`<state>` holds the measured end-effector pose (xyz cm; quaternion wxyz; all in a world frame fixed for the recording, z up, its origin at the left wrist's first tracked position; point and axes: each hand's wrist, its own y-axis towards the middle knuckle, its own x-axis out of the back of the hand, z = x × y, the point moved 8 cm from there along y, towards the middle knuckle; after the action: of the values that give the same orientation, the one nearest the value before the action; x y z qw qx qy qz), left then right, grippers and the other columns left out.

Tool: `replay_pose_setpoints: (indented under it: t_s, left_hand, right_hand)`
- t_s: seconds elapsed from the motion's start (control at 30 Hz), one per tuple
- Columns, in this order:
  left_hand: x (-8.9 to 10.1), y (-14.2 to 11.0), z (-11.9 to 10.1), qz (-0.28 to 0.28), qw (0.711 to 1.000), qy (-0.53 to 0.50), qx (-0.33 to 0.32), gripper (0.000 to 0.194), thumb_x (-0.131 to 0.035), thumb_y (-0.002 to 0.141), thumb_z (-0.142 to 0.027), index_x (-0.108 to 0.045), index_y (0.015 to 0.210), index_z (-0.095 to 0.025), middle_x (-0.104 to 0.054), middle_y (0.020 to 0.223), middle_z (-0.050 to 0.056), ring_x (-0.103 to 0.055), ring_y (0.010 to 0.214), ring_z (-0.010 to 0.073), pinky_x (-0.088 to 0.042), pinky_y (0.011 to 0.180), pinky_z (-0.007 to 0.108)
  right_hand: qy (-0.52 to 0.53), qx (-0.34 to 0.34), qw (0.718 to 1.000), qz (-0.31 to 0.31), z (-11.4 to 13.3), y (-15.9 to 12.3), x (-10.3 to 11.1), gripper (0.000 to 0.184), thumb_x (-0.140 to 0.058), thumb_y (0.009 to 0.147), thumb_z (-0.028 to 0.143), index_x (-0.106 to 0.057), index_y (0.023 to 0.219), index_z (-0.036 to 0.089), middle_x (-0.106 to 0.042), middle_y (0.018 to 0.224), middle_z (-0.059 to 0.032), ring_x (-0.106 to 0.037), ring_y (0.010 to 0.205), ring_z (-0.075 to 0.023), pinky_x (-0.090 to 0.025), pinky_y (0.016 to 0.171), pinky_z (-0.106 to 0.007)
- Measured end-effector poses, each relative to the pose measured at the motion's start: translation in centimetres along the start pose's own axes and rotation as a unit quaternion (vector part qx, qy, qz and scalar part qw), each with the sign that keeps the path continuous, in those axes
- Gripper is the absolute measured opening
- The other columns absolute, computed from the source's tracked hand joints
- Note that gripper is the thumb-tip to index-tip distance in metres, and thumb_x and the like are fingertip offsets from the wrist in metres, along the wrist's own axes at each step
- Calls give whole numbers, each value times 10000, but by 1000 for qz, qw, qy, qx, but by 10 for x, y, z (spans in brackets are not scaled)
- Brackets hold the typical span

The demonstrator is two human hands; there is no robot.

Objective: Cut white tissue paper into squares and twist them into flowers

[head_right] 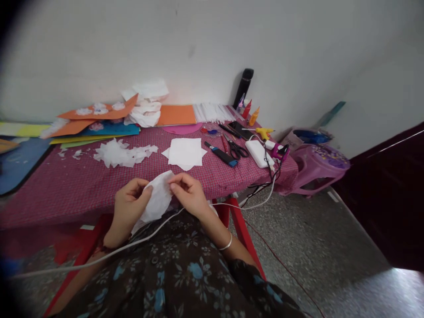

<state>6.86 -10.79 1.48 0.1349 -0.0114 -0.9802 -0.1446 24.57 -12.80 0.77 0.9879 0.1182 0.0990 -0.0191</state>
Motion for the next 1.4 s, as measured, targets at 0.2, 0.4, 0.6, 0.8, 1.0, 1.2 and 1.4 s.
replay_pose_setpoints:
  t_s: [0.2,0.4,0.6,0.8,1.0,1.2,1.4]
  left_hand:
    - [-10,-8,-27,5,973,145,-181,98,-600,758,-94,-565,751,-185,-540,720,-13,-499,638,122,-366,589,235]
    - [-19,-12,-29,40,958,203,-197,131,-550,763,-54,-535,767,-184,-529,752,-9,-491,669,128,-367,619,252]
    - [-31,-9,-22,159,971,141,-108,39,-554,765,-139,-557,749,-175,-548,730,-3,-517,678,141,-385,623,261]
    - [-33,-9,-7,213,973,-71,57,153,-582,837,-275,-591,737,-160,-607,686,-5,-554,626,123,-426,586,227]
    - [-28,-8,-7,167,982,-70,45,134,-658,811,-258,-584,763,-158,-604,673,-21,-555,601,106,-424,551,201]
    - [-29,-1,-27,158,987,0,2,76,-612,796,-213,-611,750,-153,-631,678,-8,-567,619,114,-440,586,211]
    - [-30,-1,-31,152,986,-51,38,107,-605,770,-214,-597,681,-154,-604,624,-14,-533,574,106,-407,543,205]
  right_hand:
    - [131,-93,986,52,-32,-2,-32,342,-766,747,485,-574,786,205,-618,687,33,-577,628,-109,-482,652,-253]
    - [142,-132,981,-16,-50,1,-23,355,-756,723,479,-554,723,187,-574,546,62,-513,485,-85,-408,525,-222]
    - [107,-120,987,-27,-46,3,-18,266,-737,725,377,-555,696,185,-543,506,77,-466,456,-73,-346,507,-218]
    - [112,-128,983,63,-43,-2,-28,362,-765,720,473,-548,694,184,-552,540,68,-465,493,-78,-353,536,-224]
    - [110,-121,983,85,-43,-4,-31,374,-770,739,483,-547,714,183,-532,573,64,-447,514,-79,-341,538,-223]
    - [110,-58,988,88,-23,4,-29,356,-607,885,494,-534,710,192,-487,600,51,-437,549,-90,-349,562,-234]
    - [105,-56,988,103,-11,1,-31,303,-657,838,472,-529,777,204,-493,612,61,-440,535,-94,-370,554,-234]
